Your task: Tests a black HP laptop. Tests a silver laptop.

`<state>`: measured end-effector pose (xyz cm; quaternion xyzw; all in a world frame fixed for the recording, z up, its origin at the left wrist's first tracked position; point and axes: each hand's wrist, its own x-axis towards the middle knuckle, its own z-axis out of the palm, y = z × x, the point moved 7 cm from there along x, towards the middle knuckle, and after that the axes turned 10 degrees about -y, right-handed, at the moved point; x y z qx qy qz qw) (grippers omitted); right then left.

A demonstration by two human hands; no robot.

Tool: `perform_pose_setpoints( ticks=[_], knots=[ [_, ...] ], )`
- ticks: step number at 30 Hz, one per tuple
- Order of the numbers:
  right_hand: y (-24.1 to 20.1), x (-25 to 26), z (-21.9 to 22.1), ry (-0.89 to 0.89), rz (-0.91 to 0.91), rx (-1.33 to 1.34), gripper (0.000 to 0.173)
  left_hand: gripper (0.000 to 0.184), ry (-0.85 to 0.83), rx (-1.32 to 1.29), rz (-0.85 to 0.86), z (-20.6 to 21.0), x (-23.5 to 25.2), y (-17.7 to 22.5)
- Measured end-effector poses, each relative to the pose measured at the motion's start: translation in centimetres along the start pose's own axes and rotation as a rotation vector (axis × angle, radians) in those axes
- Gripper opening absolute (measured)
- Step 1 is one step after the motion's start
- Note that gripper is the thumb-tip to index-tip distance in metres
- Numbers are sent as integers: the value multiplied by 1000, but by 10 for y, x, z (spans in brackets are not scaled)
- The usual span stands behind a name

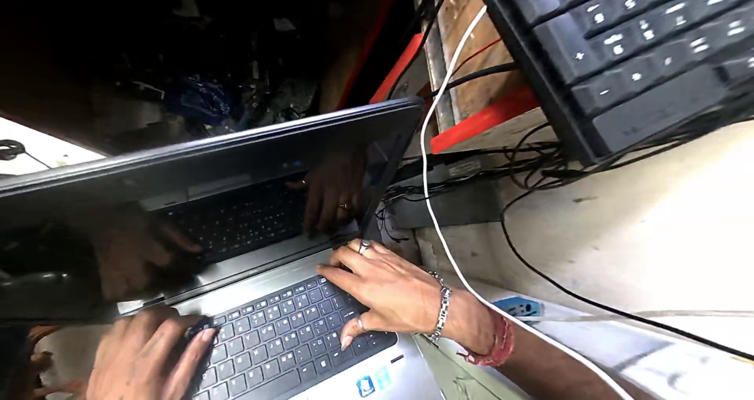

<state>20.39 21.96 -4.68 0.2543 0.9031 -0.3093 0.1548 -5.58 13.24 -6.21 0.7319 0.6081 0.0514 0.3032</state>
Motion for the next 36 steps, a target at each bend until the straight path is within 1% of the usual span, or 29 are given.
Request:
perform_pose_setpoints(
  ticks=[4,7,11,15,19,22,24,25,27,30,33,34,35,36],
  knots=[
    [-2,-5,1,-16,10,-44,81,44,14,-44,-28,1,-6,-1],
    [-5,-9,5,-17,-6,-89,76,45,53,-55,-52,2,-13,-3],
    [-6,-20,10,0,-19,-127,73,45,58,-43,-77,4,-17,-2],
    [-6,-31,14,19,-15,-132,74,49,-4,-27,-75,5,-24,4],
    [-7,-33,21,12,0,-153,75,59,-76,37,-90,8,-31,9],
    [-11,-32,20,29,-3,-211,72,51,-102,9,-32,9,-25,24],
    [-16,-29,18,1,-23,-212,68,43,-116,-47,54,14,-22,39],
    [-18,-27,17,-22,-44,-179,66,43,-121,-66,91,19,-21,44],
    [-22,-22,19,-85,-92,-57,62,45,-123,-64,114,26,-22,43],
    [-19,-19,25,-217,-66,55,64,54,-171,-50,98,31,-23,41],
    [-22,-16,21,-180,-59,-13,66,55,-134,-94,100,28,-26,37],
    [-25,-14,18,-152,-60,-48,65,53,-84,-118,81,22,-29,31],
    [-28,-12,15,-126,-59,-70,63,49,-2,-132,27,12,-33,22],
    [-32,-9,11,-90,-60,-84,60,44,108,-149,-69,0,-40,8]
  ],
)
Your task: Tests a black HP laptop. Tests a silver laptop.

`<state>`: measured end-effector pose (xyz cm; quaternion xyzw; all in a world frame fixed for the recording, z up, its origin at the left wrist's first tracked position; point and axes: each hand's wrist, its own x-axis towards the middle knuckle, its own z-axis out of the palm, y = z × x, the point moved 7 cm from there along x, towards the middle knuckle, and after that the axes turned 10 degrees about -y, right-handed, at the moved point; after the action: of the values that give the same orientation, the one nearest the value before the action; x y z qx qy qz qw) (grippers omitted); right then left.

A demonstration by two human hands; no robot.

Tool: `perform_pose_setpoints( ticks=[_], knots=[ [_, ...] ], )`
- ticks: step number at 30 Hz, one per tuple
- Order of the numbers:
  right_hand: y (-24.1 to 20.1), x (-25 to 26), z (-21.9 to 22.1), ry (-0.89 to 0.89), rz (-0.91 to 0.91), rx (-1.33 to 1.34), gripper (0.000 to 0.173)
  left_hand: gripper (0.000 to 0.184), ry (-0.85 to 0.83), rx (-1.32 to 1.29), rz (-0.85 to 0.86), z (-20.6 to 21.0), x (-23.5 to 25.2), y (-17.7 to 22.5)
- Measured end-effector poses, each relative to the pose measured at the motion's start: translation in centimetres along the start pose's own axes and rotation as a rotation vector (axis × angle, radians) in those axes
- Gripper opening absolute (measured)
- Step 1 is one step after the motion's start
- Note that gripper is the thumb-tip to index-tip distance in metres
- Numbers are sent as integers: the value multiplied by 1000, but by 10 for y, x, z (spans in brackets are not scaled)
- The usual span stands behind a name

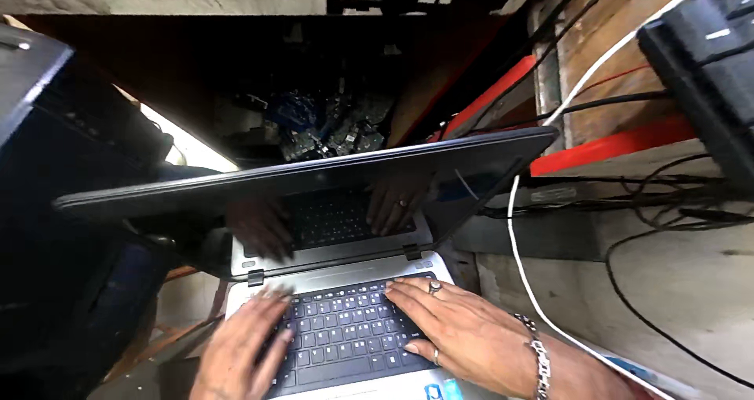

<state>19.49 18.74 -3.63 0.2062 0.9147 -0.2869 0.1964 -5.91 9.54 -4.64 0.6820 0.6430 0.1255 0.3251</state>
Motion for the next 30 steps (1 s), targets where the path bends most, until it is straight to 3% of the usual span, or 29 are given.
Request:
perform_pose_setpoints(
  ticks=[2,4,6,9,16,20,27,30],
  knots=[
    [-11,9,-5,36,-25,64,55,44,149,-163,-313,-22,-13,-34],
    [-28,25,-6,9,-92,181,55,43,129,-453,-621,-15,-26,-70],
    [-43,48,-6,-7,-154,254,55,25,45,-783,-763,3,-28,-91],
    [-58,73,0,-26,-155,266,60,16,26,-1038,-784,12,-19,-93],
    [-58,79,5,-31,-123,191,65,8,52,-1017,-746,12,-9,-89],
    [-54,74,3,-26,-151,220,65,10,25,-1066,-741,12,-10,-90],
    [-36,51,12,89,-88,134,64,27,-244,-1077,-769,9,-38,-81],
    [-33,53,14,50,-88,178,65,25,-245,-1049,-732,7,-37,-79]
  ],
)
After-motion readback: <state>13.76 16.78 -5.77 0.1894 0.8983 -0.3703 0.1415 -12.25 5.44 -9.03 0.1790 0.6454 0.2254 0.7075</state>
